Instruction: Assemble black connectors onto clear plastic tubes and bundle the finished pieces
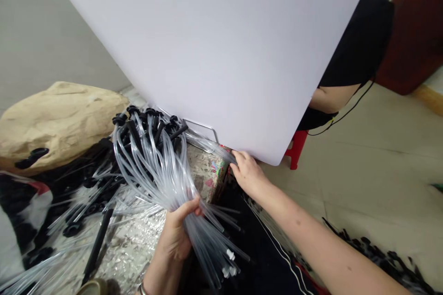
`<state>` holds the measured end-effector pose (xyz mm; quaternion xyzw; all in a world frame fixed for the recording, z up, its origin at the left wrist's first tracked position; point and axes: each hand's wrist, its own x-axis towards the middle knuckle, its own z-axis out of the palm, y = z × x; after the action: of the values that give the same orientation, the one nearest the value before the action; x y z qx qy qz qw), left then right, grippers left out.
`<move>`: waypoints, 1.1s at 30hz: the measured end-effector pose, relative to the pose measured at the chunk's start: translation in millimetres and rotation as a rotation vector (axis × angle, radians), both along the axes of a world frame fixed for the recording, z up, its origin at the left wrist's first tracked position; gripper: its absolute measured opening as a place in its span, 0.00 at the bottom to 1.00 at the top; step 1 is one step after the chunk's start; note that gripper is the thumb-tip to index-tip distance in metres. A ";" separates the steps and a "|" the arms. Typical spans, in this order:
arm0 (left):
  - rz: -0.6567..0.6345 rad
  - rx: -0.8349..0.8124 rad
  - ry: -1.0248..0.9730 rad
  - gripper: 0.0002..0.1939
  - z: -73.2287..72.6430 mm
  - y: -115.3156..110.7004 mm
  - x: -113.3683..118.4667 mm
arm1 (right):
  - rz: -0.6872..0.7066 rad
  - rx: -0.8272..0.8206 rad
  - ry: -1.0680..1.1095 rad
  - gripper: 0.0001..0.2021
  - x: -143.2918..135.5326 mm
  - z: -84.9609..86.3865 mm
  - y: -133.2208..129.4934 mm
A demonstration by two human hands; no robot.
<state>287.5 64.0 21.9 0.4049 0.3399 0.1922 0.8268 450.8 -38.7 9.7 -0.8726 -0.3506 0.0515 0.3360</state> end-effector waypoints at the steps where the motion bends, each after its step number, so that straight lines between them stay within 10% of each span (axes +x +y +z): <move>1: 0.001 -0.009 -0.017 0.08 -0.1 0.2 0.1 | -0.022 -0.021 -0.001 0.13 8.0 -4.4 3.5; 13: -0.012 -0.065 -0.034 0.09 -0.3 2.2 -1.3 | -0.084 0.008 0.335 0.01 21.8 -4.7 9.5; 33: 0.006 -0.069 -0.034 0.10 -2.1 2.3 -0.8 | 0.161 0.354 1.272 0.12 -16.1 28.4 -6.7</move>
<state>286.7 66.3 19.8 0.3717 0.3337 0.1897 0.8453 434.8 -45.4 38.1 -0.5749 -0.1513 0.5229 0.6109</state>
